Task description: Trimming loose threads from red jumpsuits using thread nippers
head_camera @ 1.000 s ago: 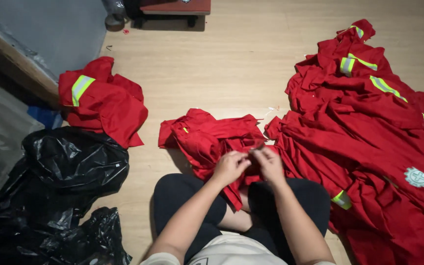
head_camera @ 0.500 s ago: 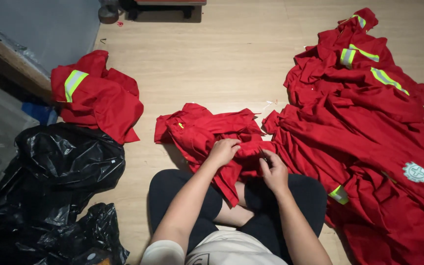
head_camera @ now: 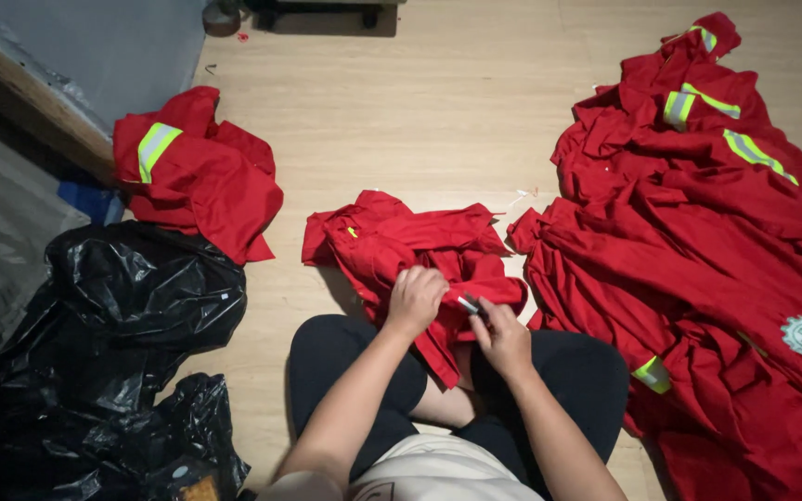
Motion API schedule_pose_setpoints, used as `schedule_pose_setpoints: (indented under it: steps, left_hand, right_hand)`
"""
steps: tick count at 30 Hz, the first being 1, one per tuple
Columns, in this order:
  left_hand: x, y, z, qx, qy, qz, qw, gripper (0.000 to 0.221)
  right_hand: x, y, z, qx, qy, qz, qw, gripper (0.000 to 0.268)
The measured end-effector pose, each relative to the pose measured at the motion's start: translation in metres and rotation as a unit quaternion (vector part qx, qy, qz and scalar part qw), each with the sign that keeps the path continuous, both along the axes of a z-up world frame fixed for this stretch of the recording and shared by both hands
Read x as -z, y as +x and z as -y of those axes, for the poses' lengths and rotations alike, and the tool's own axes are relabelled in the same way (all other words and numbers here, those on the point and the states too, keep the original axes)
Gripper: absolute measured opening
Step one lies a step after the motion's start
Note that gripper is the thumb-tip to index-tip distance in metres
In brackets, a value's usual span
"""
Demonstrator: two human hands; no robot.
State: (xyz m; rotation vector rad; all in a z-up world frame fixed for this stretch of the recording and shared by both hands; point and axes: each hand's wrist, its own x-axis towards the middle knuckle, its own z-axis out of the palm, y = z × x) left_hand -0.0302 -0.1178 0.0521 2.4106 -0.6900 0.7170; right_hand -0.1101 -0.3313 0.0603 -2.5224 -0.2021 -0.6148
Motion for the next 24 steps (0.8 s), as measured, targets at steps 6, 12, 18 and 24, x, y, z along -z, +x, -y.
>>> schedule_pose_setpoints:
  steps: [6,12,18,24]
  left_hand:
    - [-0.020,-0.034,-0.010,-0.008,-0.048,-0.007,0.999,0.020]
    - [-0.003,-0.044,-0.009,-0.033,-0.052,-0.039,0.997,0.020]
    - [-0.004,-0.050,-0.006,-0.027,-0.056,-0.048,0.997,0.016]
    - [-0.010,-0.049,-0.004,-0.012,-0.072,-0.082,0.994,0.015]
  right_hand:
    - [-0.005,-0.006,-0.006,-0.039,0.001,0.062,0.997,0.034]
    - [-0.005,-0.003,-0.009,-0.050,-0.050,0.109,0.992,0.032]
    - [-0.014,-0.004,-0.013,-0.052,-0.059,0.138,0.987,0.030]
    - [-0.006,-0.002,-0.011,-0.049,-0.069,0.144,0.986,0.027]
